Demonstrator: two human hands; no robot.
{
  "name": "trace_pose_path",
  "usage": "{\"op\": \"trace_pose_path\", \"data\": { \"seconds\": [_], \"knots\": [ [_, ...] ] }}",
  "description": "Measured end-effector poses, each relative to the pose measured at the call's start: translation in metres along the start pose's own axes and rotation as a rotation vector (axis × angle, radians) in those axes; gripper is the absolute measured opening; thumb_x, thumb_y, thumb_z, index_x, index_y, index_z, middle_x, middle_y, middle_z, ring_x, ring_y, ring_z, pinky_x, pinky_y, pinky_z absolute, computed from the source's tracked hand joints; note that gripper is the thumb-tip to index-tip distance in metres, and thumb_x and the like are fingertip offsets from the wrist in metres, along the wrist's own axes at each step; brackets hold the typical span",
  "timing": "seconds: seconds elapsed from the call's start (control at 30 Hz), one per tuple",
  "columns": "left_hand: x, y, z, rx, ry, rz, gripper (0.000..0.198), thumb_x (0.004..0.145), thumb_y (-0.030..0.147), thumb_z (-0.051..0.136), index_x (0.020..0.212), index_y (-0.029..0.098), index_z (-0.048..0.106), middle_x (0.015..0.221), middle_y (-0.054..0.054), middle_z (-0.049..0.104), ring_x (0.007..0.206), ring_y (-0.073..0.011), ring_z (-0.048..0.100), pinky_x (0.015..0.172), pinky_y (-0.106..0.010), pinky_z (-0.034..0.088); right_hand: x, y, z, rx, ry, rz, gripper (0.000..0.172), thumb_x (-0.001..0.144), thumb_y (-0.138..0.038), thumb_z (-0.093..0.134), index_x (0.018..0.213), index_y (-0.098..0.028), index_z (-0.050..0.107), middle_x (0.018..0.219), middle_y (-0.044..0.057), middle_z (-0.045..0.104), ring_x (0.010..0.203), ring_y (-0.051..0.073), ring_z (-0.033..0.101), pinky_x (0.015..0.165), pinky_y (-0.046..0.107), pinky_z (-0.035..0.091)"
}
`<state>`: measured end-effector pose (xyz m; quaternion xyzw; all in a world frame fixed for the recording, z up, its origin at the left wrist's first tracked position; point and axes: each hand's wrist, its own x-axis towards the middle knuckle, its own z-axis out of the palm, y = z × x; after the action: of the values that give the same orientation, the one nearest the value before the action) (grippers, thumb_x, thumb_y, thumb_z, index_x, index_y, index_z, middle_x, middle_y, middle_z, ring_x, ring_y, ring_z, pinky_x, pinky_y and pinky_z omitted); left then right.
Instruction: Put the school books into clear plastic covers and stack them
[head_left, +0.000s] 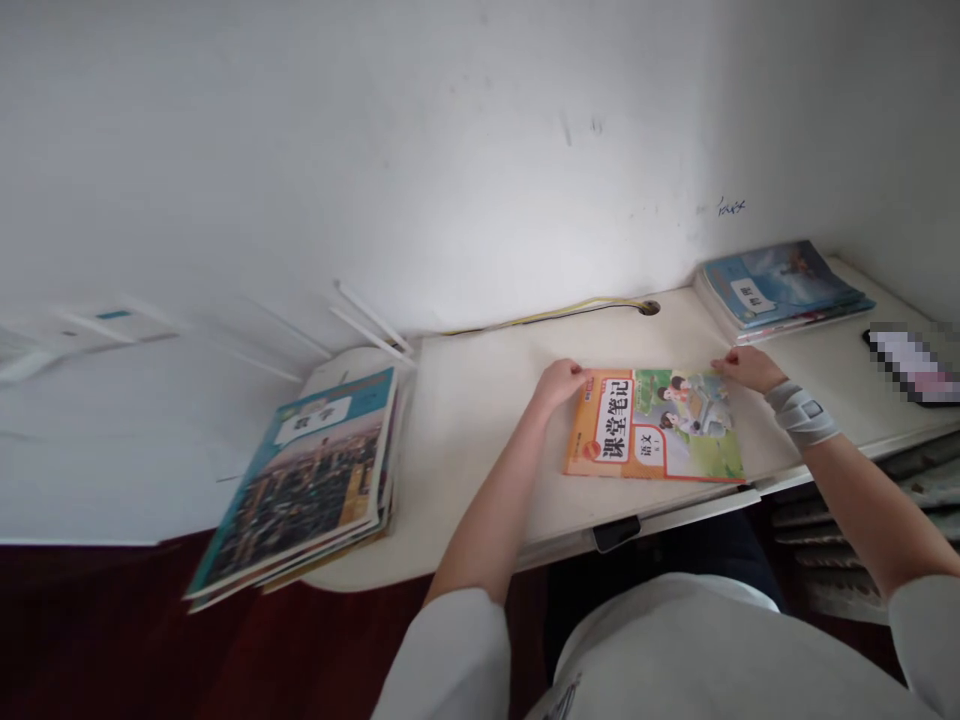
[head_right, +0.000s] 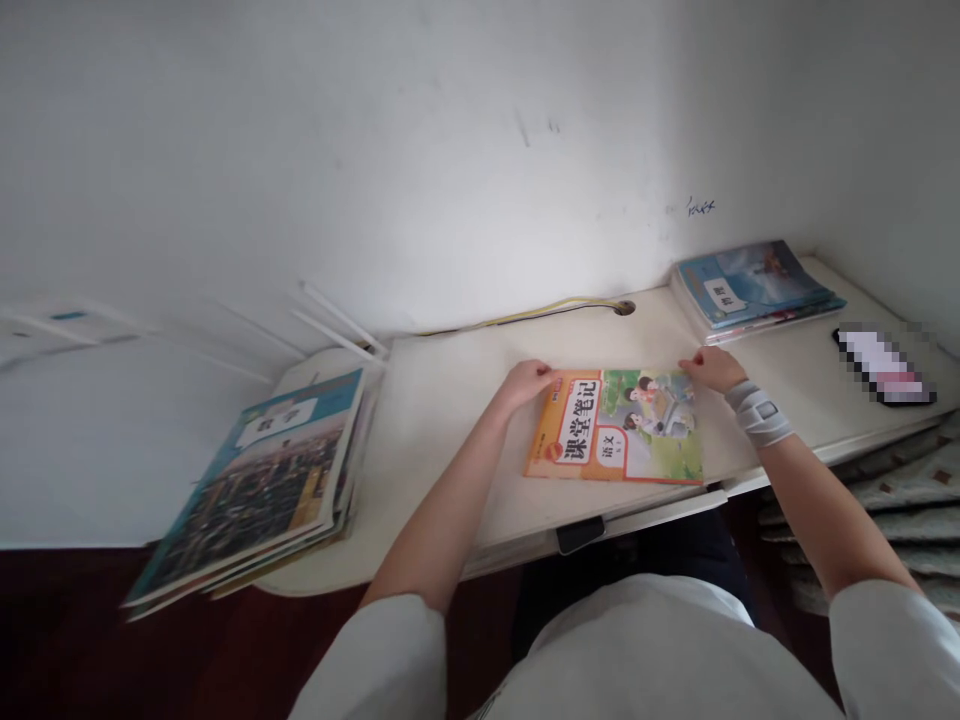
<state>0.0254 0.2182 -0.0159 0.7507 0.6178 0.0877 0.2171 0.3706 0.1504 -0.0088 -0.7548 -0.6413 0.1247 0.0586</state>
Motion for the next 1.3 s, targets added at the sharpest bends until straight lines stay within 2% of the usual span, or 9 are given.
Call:
{"op": "trace_pose_path", "data": {
  "seconds": [0.17,0.43,0.67,0.77,0.87,1.0,1.07,1.2,1.3],
  "knots": [
    [0.017,0.010,0.005,-0.030,0.050,0.004,0.026,0.078,0.037,0.053,0.084,0.015,0.066,0.086,-0.005,0.070,0.078,-0.0166,0.061,0.065,-0.024,0.040,-0.001,-0.011,0.005,0.010,0.042,0.015,0.016,0.079,-0.025,0.055,0.084,-0.015,0.067,0.090,0.009,0.071,0.083,0.019,0.064,0.066,0.025,0.042],
    [0.000,-0.010,-0.008,0.032,0.090,-0.085,0.012,0.075,0.030,0.059,0.077,0.019,0.062,0.087,-0.003,0.068,0.080,-0.0164,0.059,0.069,-0.025,0.040,0.016,-0.057,0.018,-0.037,0.189,-0.007,0.028,0.086,-0.019,0.040,0.108,-0.013,0.057,0.096,0.017,0.068,0.089,0.027,0.064,0.072,0.035,0.045],
    [-0.012,-0.019,-0.014,0.066,0.117,-0.192,0.012,0.078,0.029,0.055,0.076,0.019,0.060,0.090,-0.006,0.068,0.084,-0.0196,0.060,0.071,-0.028,0.040,0.039,-0.083,0.028,-0.042,0.174,-0.057,0.029,0.087,-0.014,0.035,0.110,-0.011,0.053,0.100,0.018,0.066,0.091,0.028,0.062,0.075,0.036,0.044],
    [-0.012,-0.017,-0.012,0.068,0.126,-0.214,0.013,0.081,0.028,0.051,0.082,0.018,0.061,0.093,-0.008,0.068,0.089,-0.0225,0.060,0.075,-0.031,0.042,0.040,-0.082,0.034,-0.036,0.211,-0.065,0.031,0.088,-0.013,0.031,0.111,-0.010,0.051,0.101,0.019,0.064,0.092,0.027,0.059,0.077,0.037,0.042],
    [-0.020,-0.010,-0.012,0.065,0.162,-0.226,0.027,0.083,0.026,0.048,0.107,0.016,0.057,0.104,-0.012,0.066,0.096,-0.0252,0.060,0.081,-0.034,0.043,0.038,-0.080,0.038,-0.007,0.259,-0.106,0.034,0.087,-0.013,0.031,0.115,-0.009,0.050,0.102,0.019,0.062,0.093,0.028,0.057,0.080,0.037,0.041],
    [-0.050,0.020,-0.003,0.178,0.306,0.004,0.055,0.089,0.027,0.042,0.140,0.014,0.029,0.143,-0.019,0.038,0.131,-0.0311,0.036,0.103,-0.044,0.031,0.036,-0.079,0.040,0.012,0.290,-0.143,0.036,0.087,-0.013,0.032,0.118,-0.009,0.050,0.102,0.018,0.062,0.091,0.028,0.057,0.080,0.038,0.041],
    [-0.070,0.042,0.009,0.244,0.216,0.177,0.059,0.092,0.037,0.038,0.144,0.015,0.023,0.151,-0.017,0.023,0.140,-0.0333,0.017,0.110,-0.053,0.017,0.038,-0.078,0.040,0.001,0.302,-0.159,0.035,0.086,-0.013,0.033,0.115,-0.010,0.053,0.102,0.019,0.061,0.089,0.028,0.057,0.079,0.038,0.041],
    [-0.100,0.069,0.038,0.313,-0.095,0.304,0.068,0.090,0.056,0.028,0.146,0.018,0.023,0.154,-0.014,0.018,0.141,-0.0355,0.008,0.109,-0.062,0.010,0.041,-0.073,0.035,-0.043,0.285,-0.183,0.032,0.086,-0.012,0.034,0.105,-0.009,0.059,0.099,0.020,0.060,0.087,0.027,0.057,0.076,0.039,0.043],
    [-0.106,0.070,0.051,0.351,-0.042,0.306,0.071,0.089,0.061,0.023,0.146,0.019,0.023,0.154,-0.012,0.016,0.142,-0.0343,0.005,0.109,-0.063,0.008,0.026,-0.081,0.033,-0.098,0.317,-0.254,0.034,0.086,-0.014,0.036,0.110,-0.006,0.058,0.119,0.025,0.054,0.107,0.034,0.052,0.084,0.046,0.042]
  ]
}}
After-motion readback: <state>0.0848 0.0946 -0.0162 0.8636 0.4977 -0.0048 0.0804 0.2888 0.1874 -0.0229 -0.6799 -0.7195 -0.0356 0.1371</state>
